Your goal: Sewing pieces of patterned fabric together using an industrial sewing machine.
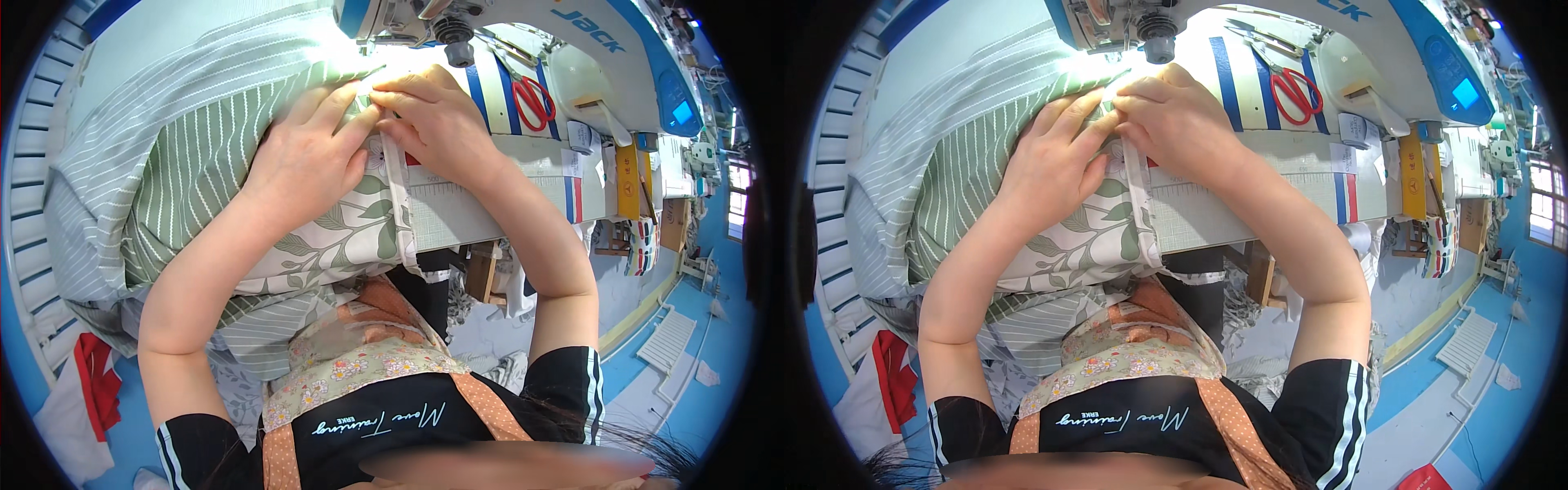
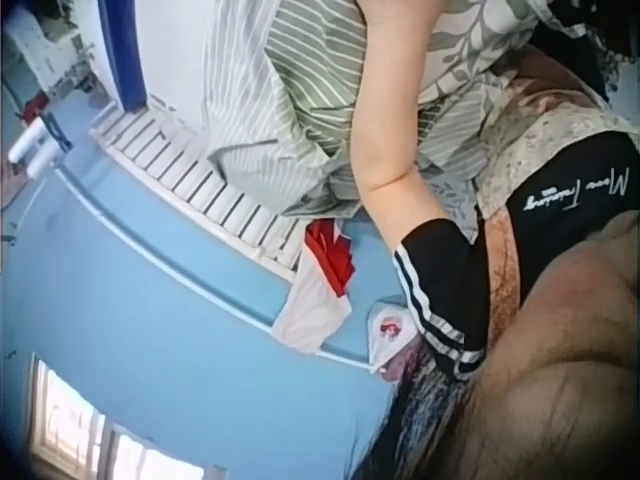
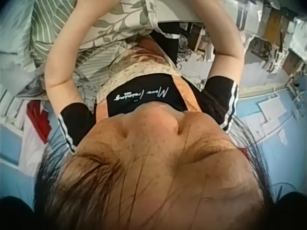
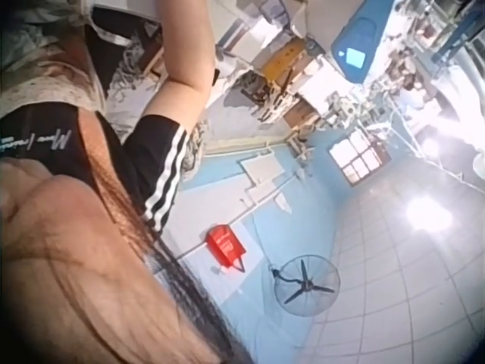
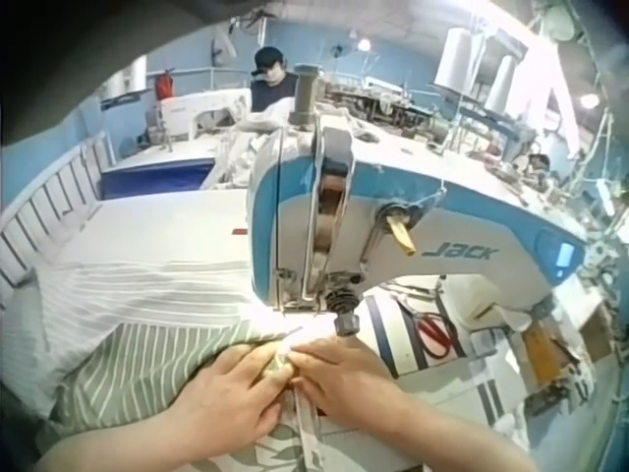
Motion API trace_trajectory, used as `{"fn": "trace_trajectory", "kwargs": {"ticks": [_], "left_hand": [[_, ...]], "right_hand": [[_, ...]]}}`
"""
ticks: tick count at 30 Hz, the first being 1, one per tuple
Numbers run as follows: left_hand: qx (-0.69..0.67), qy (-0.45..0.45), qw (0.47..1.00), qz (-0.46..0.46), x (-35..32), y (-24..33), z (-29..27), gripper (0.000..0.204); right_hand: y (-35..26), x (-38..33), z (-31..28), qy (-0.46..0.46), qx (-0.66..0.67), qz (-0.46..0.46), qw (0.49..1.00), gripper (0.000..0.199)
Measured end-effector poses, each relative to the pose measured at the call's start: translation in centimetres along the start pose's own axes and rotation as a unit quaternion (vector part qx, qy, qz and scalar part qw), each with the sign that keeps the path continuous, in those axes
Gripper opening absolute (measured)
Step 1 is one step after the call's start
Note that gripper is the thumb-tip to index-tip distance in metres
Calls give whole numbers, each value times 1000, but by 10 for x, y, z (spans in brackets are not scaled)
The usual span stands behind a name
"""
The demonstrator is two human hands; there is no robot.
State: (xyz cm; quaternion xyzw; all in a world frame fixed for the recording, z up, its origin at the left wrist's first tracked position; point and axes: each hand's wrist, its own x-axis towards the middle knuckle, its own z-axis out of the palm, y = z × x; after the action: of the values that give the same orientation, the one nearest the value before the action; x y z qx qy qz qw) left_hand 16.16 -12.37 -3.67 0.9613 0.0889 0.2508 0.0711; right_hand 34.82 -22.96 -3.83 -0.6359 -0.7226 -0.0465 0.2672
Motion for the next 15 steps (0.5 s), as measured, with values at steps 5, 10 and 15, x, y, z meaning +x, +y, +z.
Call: {"fn": "trace_trajectory", "kwargs": {"ticks": [5,10,15], "left_hand": [[-209,-67,963,-154,0,-20,-32,32],[-49,29,977,-203,-6,-61,-50,19],[29,-56,989,-131,-16,-85,-56,18]], "right_hand": [[1,-1,2,-12,0,13,1000,35],[-4,-1,0,-16,-17,7,1000,34],[-8,-1,2,-23,-25,5,999,33]]}}
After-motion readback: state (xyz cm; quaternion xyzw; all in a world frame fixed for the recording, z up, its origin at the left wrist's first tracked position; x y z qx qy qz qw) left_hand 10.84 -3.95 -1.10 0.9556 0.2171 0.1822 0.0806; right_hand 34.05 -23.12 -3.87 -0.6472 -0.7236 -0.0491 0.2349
